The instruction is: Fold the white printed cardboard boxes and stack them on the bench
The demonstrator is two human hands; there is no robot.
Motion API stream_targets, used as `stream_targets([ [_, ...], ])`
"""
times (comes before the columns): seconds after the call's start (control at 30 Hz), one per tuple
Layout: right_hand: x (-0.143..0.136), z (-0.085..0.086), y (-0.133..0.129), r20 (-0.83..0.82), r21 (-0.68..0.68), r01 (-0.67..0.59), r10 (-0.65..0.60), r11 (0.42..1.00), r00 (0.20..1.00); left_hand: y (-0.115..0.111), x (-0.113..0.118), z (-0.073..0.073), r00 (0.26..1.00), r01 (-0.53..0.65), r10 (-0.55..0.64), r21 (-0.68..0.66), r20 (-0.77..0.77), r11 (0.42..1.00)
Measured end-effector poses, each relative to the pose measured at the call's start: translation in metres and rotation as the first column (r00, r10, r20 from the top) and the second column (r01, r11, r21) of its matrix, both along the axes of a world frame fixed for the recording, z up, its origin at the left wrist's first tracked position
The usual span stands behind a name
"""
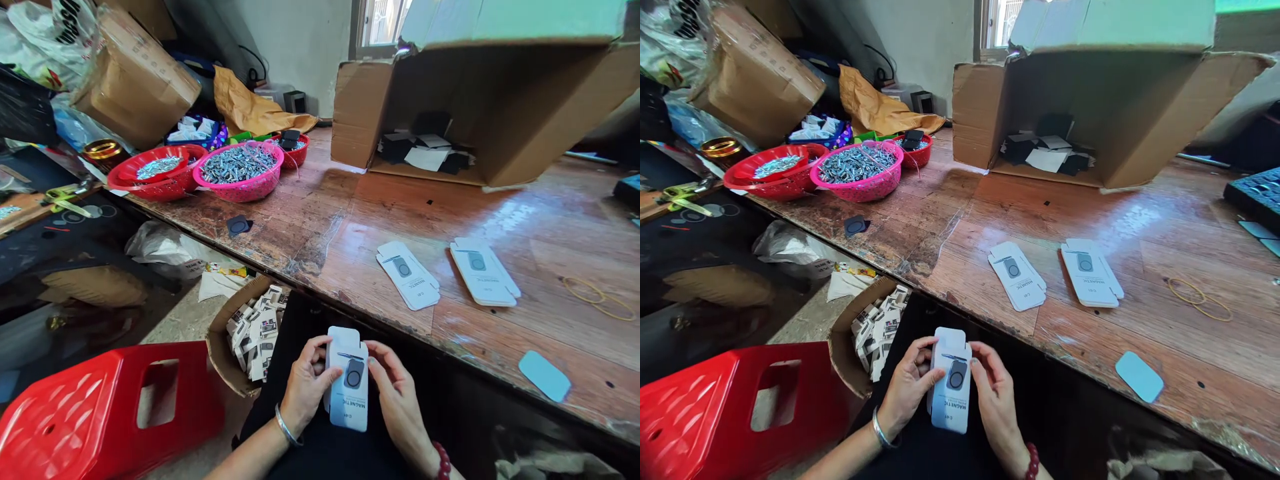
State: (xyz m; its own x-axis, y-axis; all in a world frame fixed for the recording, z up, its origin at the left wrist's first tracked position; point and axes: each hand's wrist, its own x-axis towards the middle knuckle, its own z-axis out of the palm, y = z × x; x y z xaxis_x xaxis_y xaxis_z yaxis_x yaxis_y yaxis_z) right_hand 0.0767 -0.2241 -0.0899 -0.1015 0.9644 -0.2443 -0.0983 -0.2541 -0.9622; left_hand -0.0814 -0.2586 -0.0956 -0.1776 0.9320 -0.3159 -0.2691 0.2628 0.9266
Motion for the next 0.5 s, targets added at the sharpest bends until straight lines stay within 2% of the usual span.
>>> stream_targets([
  [0.1,0.003,0.000,0.002,0.059,0.045,-0.090,0.087,0.995,0.994,-0.004,-0.001,-0.005,0.999,0.028,-0.028,0.021,0.017,0.999],
  [0.2,0.007,-0.002,0.001,0.127,0.064,-0.175,0.166,0.983,0.978,-0.013,-0.004,-0.010,0.993,0.114,-0.114,0.024,0.015,0.993],
  [0.37,0.012,0.000,-0.005,0.162,0.087,-0.342,0.325,0.936,0.932,-0.024,-0.010,-0.010,0.960,0.210,-0.207,0.001,-0.187,0.978],
  [0.43,0.012,0.004,-0.006,0.150,0.063,-0.349,0.337,0.935,0.929,-0.023,-0.010,-0.005,0.952,0.208,-0.204,-0.009,-0.230,0.978],
  [0.5,0.012,0.007,-0.005,0.057,-0.019,-0.306,0.307,0.952,0.950,-0.020,-0.008,0.001,0.966,0.177,-0.178,-0.022,-0.188,0.984],
])
